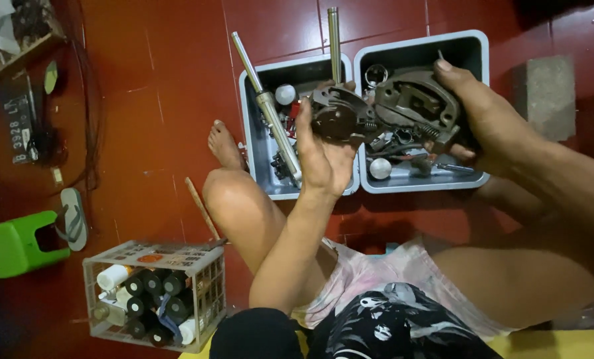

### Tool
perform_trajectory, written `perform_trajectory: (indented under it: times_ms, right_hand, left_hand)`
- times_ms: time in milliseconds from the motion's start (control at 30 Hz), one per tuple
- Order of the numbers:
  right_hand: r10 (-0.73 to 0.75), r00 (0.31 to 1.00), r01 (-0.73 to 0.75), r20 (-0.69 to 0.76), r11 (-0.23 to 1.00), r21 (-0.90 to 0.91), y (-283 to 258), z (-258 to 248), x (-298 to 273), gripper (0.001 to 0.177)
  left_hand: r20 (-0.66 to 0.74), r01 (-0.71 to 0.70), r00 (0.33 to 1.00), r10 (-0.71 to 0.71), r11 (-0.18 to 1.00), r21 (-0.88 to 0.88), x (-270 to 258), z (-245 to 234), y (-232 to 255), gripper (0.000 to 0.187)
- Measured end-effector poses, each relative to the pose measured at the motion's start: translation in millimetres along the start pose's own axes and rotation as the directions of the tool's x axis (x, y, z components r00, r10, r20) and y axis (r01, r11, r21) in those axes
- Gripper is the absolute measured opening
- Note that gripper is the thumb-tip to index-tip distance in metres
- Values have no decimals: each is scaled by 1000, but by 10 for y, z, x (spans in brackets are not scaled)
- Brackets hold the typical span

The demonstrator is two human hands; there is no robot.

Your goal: The person sits on the floor and cleans various mechanical parts, including a carburetor and a brake caliper, using a screwdriver to scrape and remove grime. The person handles the parts over two white trays filled with other components.

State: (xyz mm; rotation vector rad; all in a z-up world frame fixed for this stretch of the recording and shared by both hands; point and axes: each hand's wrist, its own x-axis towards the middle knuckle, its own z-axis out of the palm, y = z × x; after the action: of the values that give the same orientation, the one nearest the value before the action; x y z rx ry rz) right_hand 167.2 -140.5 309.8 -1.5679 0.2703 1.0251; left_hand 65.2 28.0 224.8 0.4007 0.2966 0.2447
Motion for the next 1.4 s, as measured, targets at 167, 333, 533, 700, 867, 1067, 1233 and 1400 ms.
perform_trajectory:
  times_ms: [167,333,533,700,867,1067,1233,1400]
  right_hand:
    - [-8,993,-1,116,997,73,155,-271,254,68]
    - [-5,967,-34,255,989,147,319,-503,455,79]
    - [109,910,-113,400,994,-14,432,-661,525,91]
    - [302,947,-255,108,913,-318,782,-769,619,59]
    - [-63,969,236,238,520,-821,882,-552,425,61]
    - [348,936,-179,-49,352,-919,1378,-833,1275,79]
    - [316,944,-316,-94,783,-536,1940,-890,1585,49]
    - [275,944,-325,-185,875,-360,2319,-863,1796,48]
  left_hand:
    - [-43,52,998,-46,988,142,15,21,57,57]
    - [-303,213,946,-111,920,328,5,215,160,89]
    - [-273,201,962,-19,725,659,-56,23,48,90]
    - [-23,84,994,-104,630,772,-321,-334,-349,44]
    - [-244,308,947,-210,373,875,-584,-673,-662,72]
    - [-570,618,779,-260,167,768,-870,-1419,-718,68]
    - [-598,590,791,-133,427,685,-876,-2089,-569,16]
    - [-605,277,758,243,720,637,-617,-2031,125,36]
